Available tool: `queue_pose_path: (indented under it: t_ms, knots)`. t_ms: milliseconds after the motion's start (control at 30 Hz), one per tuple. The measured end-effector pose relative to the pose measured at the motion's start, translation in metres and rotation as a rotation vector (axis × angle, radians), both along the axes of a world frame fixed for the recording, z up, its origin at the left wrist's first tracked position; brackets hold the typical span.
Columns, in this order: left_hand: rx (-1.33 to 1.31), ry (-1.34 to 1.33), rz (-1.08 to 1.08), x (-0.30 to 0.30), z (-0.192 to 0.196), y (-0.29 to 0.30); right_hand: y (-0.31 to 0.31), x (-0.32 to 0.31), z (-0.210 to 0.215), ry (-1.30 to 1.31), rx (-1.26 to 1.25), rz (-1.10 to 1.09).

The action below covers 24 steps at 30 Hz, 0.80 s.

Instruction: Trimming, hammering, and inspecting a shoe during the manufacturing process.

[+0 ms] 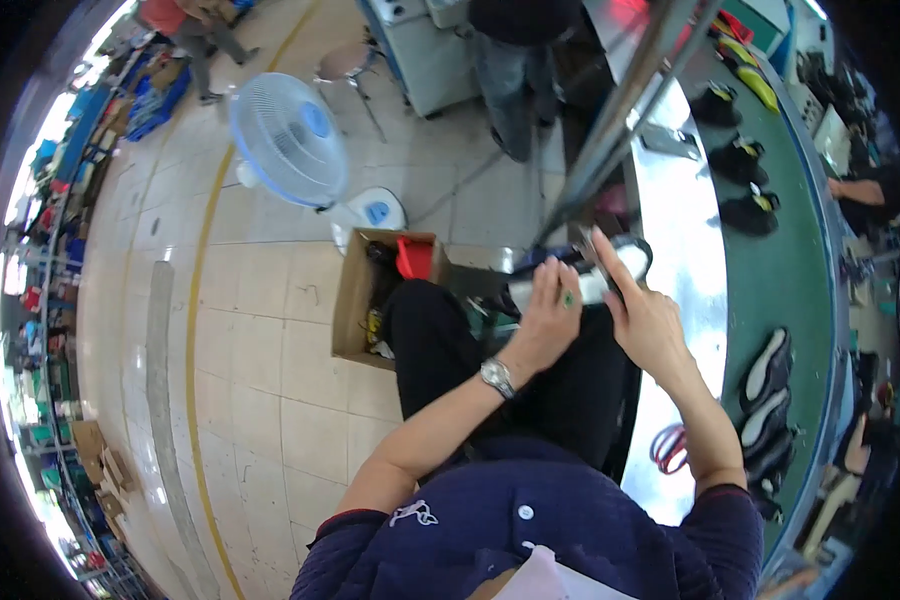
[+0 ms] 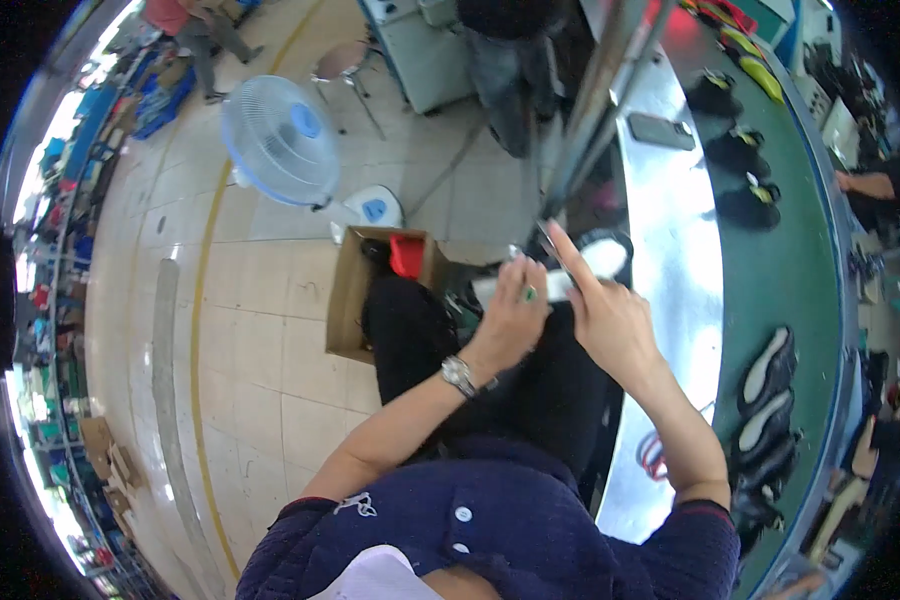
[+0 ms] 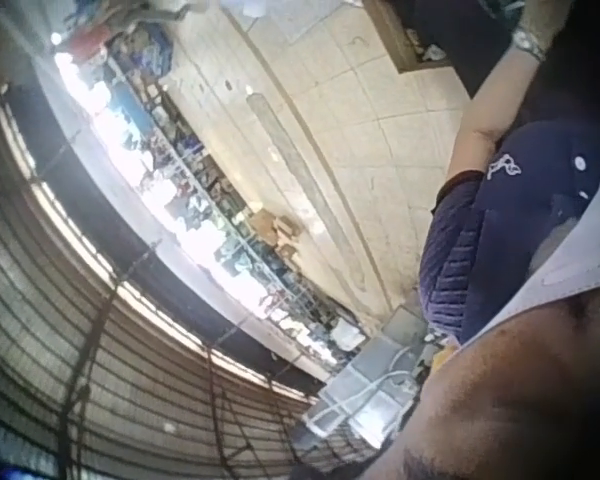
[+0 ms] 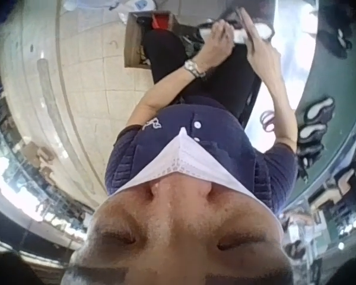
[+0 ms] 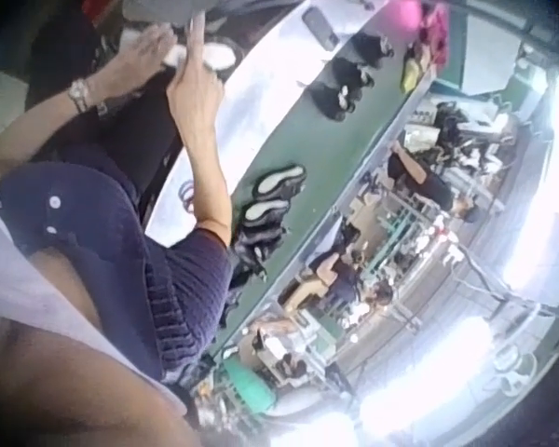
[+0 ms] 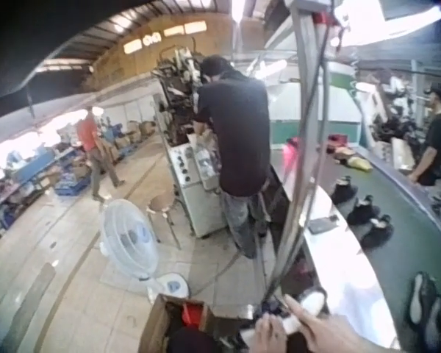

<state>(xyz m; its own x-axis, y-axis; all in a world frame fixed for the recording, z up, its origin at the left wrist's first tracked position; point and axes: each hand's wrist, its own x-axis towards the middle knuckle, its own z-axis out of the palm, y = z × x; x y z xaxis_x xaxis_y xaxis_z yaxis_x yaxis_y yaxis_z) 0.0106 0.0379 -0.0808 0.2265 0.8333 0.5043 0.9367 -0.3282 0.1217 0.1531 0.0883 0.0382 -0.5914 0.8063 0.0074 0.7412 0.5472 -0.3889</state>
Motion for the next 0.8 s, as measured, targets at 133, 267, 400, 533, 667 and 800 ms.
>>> queue_pose_path:
  t_ms: [133, 267, 400, 533, 667, 800]
  knots:
    - [-0.006, -0.025, 0.013, -0.001, 0.004, -0.001, -0.007, -0.003, -0.033, -0.063, -0.013, 0.000]
    - [0.004, -0.006, -0.003, -0.006, -0.001, -0.006, -0.006, -0.004, -0.008, -0.104, 0.019, 0.080]
    - [-0.030, 0.075, -0.001, -0.002, 0.002, -0.008, -0.021, -0.007, -0.027, 0.010, 0.035, -0.034]
    - [-0.240, -0.392, 0.069, -0.010, 0.040, -0.010, -0.011, 0.000, -0.024, -0.184, 0.017, 0.082]
    - [-0.320, 0.045, 0.126, -0.034, 0.054, -0.021, -0.026, -0.012, -0.024, 0.079, 0.100, -0.040]
    - [-0.242, 0.071, 0.120, -0.038, 0.038, -0.025, -0.020, -0.020, -0.034, -0.167, -0.009, 0.063]
